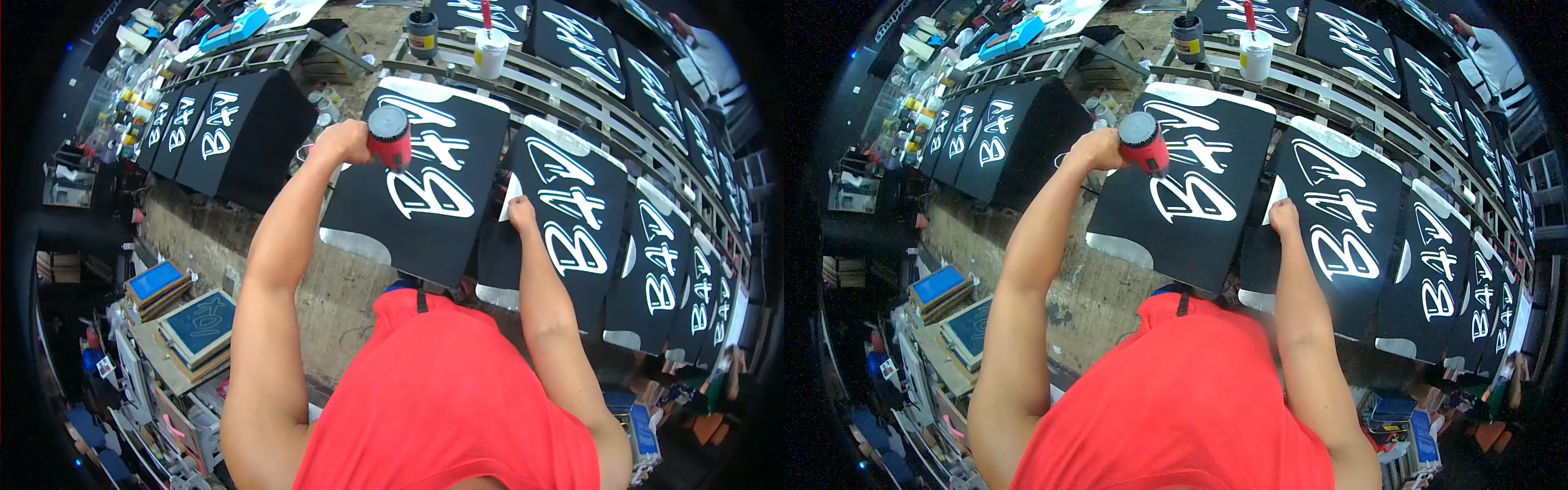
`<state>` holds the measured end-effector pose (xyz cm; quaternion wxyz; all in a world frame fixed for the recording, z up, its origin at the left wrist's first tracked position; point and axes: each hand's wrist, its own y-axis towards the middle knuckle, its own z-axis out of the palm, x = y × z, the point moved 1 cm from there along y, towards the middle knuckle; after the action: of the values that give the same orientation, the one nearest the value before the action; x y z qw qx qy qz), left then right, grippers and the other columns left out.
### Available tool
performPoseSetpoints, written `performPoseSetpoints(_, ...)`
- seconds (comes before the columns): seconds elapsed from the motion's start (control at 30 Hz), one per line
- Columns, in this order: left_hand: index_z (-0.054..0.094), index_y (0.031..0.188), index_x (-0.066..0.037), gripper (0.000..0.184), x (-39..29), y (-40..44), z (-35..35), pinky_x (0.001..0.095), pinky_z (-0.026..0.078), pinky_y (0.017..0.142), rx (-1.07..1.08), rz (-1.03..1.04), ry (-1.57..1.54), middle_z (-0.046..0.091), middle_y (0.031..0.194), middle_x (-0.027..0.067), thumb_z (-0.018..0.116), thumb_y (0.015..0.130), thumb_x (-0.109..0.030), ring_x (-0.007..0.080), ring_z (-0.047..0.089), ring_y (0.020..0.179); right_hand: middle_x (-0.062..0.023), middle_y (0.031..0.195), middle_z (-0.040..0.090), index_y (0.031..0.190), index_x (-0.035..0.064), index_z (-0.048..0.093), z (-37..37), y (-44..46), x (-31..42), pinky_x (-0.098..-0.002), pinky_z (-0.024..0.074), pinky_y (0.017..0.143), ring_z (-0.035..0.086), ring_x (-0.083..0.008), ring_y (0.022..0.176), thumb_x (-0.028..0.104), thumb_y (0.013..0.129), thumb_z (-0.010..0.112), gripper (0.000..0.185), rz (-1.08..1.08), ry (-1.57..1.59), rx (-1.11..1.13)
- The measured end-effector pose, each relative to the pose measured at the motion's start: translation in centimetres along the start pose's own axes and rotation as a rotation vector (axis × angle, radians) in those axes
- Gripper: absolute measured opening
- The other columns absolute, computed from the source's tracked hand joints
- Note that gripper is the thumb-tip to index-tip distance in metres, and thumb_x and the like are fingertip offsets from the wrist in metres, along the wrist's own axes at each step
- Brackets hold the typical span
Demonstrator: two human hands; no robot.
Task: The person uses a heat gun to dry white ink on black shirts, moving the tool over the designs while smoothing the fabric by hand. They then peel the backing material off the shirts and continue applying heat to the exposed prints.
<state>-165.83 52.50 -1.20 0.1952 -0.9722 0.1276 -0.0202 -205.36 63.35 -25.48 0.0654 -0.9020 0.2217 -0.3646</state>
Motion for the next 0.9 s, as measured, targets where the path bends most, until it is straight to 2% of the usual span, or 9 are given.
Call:
performPoseSetpoints(0.1,0.076,0.102,-0.001,0.041,1.6,-0.3,-0.2,0.0461,0.057,0.092,-0.028,-0.040,0.012,0.073,0.109,0.0229,0.074,0.071,-0.029,0.0371,0.071,0.105,-0.0286,0.121,0.067,0.114,-0.0025,0.067,0.1,0.6,-0.4,-0.0451,0.0461,0.103,0.061,-0.0424,0.120,0.030,0.095,0.053,0.040,0.063,0.009,0.047)
performPoseSetpoints(0.27,0.076,0.102,-0.001,0.042,1.4,-2.7,-1.0,0.0462,0.058,0.092,-0.021,-0.092,0.027,0.073,0.110,0.0232,0.073,0.072,-0.029,0.0374,0.071,0.105,-0.0291,0.120,0.067,0.115,-0.0022,0.067,0.0,0.1,-0.2,-0.0453,0.0464,0.103,0.061,-0.0427,0.120,0.030,0.095,0.052,0.041,0.067,0.011,0.044)
performPoseSetpoints(0.37,0.075,0.103,-0.001,0.044,0.8,-4.4,-1.0,0.0458,0.058,0.091,0.075,0.016,0.045,0.072,0.111,0.0236,0.075,0.072,-0.032,0.0375,0.071,0.104,-0.0294,0.120,0.067,0.115,-0.0020,0.066,-0.1,0.4,-0.3,-0.0455,0.0467,0.102,0.061,-0.0429,0.119,0.031,0.095,0.052,0.041,0.052,0.000,0.046)
performPoseSetpoints(0.4,0.076,0.101,-0.001,0.042,0.5,-4.8,-0.7,0.0457,0.058,0.090,0.145,-0.053,0.011,0.073,0.111,0.0237,0.075,0.072,-0.031,0.0376,0.071,0.103,-0.0296,0.120,0.067,0.115,-0.0019,0.066,0.0,0.4,-0.2,-0.0455,0.0468,0.102,0.061,-0.0430,0.119,0.031,0.095,0.052,0.041,0.047,-0.014,0.049)
performPoseSetpoints(0.57,0.076,0.099,0.000,0.041,-1.0,-6.7,1.5,0.0461,0.057,0.091,0.058,-0.056,0.013,0.074,0.108,0.0226,0.076,0.073,-0.032,0.0365,0.071,0.103,-0.0296,0.119,0.067,0.115,-0.0021,0.066,0.0,0.3,-0.2,-0.0458,0.0469,0.102,0.062,-0.0433,0.118,0.032,0.095,0.051,0.042,0.050,-0.006,0.048)
performPoseSetpoints(0.63,0.076,0.098,0.000,0.040,-2.0,-7.5,1.4,0.0462,0.057,0.090,0.170,0.046,-0.041,0.074,0.107,0.0222,0.075,0.073,-0.032,0.0366,0.072,0.103,-0.0296,0.119,0.067,0.114,-0.0021,0.066,-0.2,0.2,-0.1,-0.0459,0.0470,0.102,0.062,-0.0434,0.118,0.032,0.095,0.051,0.042,0.045,-0.011,0.051)
performPoseSetpoints(0.77,0.077,0.096,-0.003,0.040,-3.0,-7.2,2.2,0.0454,0.059,0.087,0.099,0.006,-0.016,0.074,0.104,0.0222,0.077,0.071,-0.034,0.0366,0.072,0.100,-0.0295,0.119,0.067,0.113,-0.0013,0.067,0.4,0.7,-0.9,-0.0462,0.0469,0.102,0.062,-0.0435,0.118,0.031,0.094,0.052,0.041,0.038,-0.003,0.049)
performPoseSetpoints(0.83,0.077,0.095,-0.004,0.039,-3.5,-7.1,1.8,0.0452,0.059,0.087,0.138,0.024,0.022,0.074,0.103,0.0217,0.076,0.071,-0.034,0.0365,0.072,0.099,-0.0294,0.119,0.067,0.113,-0.0009,0.067,0.3,0.8,-0.6,-0.0464,0.0468,0.103,0.062,-0.0436,0.118,0.031,0.094,0.052,0.040,0.028,-0.007,0.051)
performPoseSetpoints(0.9,0.077,0.094,-0.004,0.037,-3.9,-7.3,1.7,0.0452,0.059,0.087,0.154,0.146,-0.044,0.075,0.103,0.0207,0.074,0.072,-0.034,0.0363,0.072,0.098,-0.0289,0.119,0.068,0.113,-0.0003,0.067,0.3,0.7,-0.7,-0.0462,0.0470,0.102,0.062,-0.0435,0.118,0.031,0.094,0.052,0.040,0.044,0.001,0.039)
